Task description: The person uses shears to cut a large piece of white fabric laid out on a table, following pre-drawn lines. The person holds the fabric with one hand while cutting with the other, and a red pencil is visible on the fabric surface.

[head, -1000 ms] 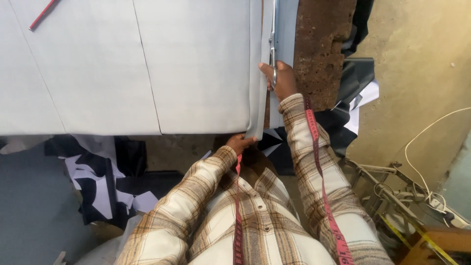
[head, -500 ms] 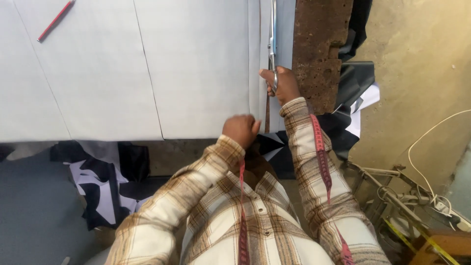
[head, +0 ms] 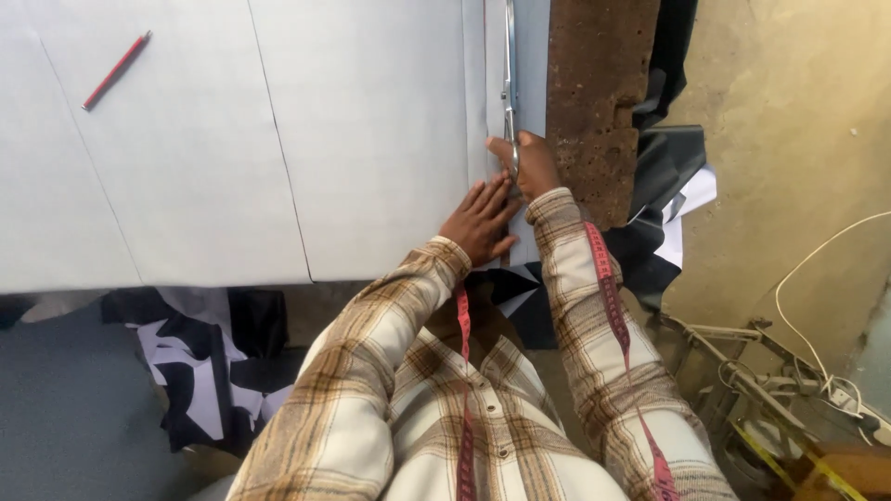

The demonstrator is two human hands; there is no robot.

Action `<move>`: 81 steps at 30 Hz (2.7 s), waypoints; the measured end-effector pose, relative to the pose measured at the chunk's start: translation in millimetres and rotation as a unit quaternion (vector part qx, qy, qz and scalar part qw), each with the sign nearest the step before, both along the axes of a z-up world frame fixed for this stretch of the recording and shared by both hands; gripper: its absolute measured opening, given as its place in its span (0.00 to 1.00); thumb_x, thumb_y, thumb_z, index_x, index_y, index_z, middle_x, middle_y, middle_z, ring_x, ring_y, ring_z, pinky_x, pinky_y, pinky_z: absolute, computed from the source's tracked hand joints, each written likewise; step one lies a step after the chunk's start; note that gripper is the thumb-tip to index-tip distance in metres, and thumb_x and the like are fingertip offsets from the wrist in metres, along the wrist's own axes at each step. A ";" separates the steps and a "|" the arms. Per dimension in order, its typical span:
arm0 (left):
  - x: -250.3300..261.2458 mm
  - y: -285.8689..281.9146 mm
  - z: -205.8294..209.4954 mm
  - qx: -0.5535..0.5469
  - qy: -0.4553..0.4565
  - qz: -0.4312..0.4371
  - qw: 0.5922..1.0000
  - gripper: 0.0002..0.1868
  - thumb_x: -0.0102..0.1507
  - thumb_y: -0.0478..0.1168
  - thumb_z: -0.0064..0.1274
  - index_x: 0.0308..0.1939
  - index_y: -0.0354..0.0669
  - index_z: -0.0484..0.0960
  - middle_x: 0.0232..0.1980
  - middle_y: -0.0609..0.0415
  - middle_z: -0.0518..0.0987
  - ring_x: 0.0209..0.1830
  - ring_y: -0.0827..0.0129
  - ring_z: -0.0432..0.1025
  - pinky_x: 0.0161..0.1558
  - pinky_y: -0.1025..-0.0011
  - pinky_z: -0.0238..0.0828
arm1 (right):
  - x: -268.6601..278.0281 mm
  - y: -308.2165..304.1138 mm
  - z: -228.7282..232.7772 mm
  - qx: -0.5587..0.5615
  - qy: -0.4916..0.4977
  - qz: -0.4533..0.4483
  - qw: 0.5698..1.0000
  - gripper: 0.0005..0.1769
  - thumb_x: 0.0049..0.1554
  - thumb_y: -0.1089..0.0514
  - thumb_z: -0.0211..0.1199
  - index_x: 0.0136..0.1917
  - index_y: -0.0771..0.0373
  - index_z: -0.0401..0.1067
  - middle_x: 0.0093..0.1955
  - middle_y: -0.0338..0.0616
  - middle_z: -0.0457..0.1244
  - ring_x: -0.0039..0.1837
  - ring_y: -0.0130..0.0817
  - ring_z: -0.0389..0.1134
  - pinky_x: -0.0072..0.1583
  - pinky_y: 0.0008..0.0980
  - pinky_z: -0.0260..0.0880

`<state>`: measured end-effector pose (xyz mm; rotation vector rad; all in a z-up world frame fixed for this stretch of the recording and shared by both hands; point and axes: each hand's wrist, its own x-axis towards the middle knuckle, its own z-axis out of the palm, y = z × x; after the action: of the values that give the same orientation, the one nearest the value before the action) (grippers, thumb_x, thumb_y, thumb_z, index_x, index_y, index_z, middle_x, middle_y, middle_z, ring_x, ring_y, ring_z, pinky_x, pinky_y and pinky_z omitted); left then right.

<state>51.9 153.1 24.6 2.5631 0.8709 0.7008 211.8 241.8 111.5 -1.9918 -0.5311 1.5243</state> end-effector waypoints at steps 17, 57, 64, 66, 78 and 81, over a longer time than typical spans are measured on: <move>-1.1 -9.3 7.9 -0.013 -0.005 0.018 1.000 0.37 0.69 0.66 0.46 0.77 0.52 0.74 0.83 0.42 0.66 0.84 0.49 0.60 0.83 0.51 0.47 | -2.9 31.1 1.9 -0.002 -0.016 0.028 0.999 0.16 0.59 0.49 0.72 0.38 0.59 0.71 0.25 0.42 0.61 0.29 0.28 0.67 0.34 0.25 0.72; -2.4 -9.3 40.0 -0.025 0.014 0.044 0.999 0.35 0.71 0.60 0.42 0.79 0.52 0.72 0.84 0.46 0.67 0.84 0.54 0.62 0.82 0.53 0.53 | 20.7 190.3 11.3 0.015 0.000 0.008 1.000 0.12 0.60 0.53 0.69 0.39 0.58 0.70 0.28 0.37 0.61 0.31 0.23 0.67 0.36 0.22 0.74; -1.2 -11.8 40.3 -0.025 0.011 0.047 0.999 0.34 0.71 0.59 0.44 0.78 0.52 0.73 0.84 0.46 0.67 0.84 0.55 0.62 0.82 0.54 0.53 | 22.0 195.8 -3.0 0.025 -0.005 -0.012 1.000 0.12 0.58 0.54 0.71 0.37 0.58 0.71 0.27 0.37 0.61 0.30 0.23 0.67 0.34 0.22 0.73; -2.0 -13.2 40.1 -0.024 0.011 0.041 0.999 0.34 0.71 0.59 0.43 0.79 0.52 0.73 0.84 0.45 0.67 0.83 0.54 0.62 0.81 0.53 0.54 | 21.0 196.8 -2.0 0.024 -0.010 -0.019 0.999 0.13 0.58 0.54 0.71 0.36 0.58 0.72 0.27 0.37 0.62 0.29 0.22 0.67 0.33 0.21 0.73; -2.6 -16.3 37.1 -0.039 0.007 0.044 0.998 0.34 0.71 0.60 0.42 0.79 0.52 0.73 0.83 0.46 0.68 0.83 0.55 0.63 0.82 0.54 0.52 | 28.0 254.9 4.8 0.026 0.005 -0.007 1.000 0.14 0.58 0.53 0.71 0.37 0.59 0.70 0.27 0.39 0.61 0.30 0.25 0.67 0.35 0.22 0.75; -1.0 -13.5 39.9 -0.047 -0.004 0.047 0.998 0.34 0.72 0.59 0.42 0.79 0.51 0.73 0.83 0.46 0.69 0.82 0.55 0.65 0.82 0.54 0.52 | 30.5 250.7 -11.2 0.045 -0.006 -0.022 0.999 0.13 0.57 0.54 0.73 0.37 0.58 0.71 0.27 0.39 0.61 0.29 0.24 0.67 0.33 0.22 0.73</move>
<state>50.9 139.5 64.4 2.4484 1.0020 0.6797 242.3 492.5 100.4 -1.9318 -0.5482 1.4377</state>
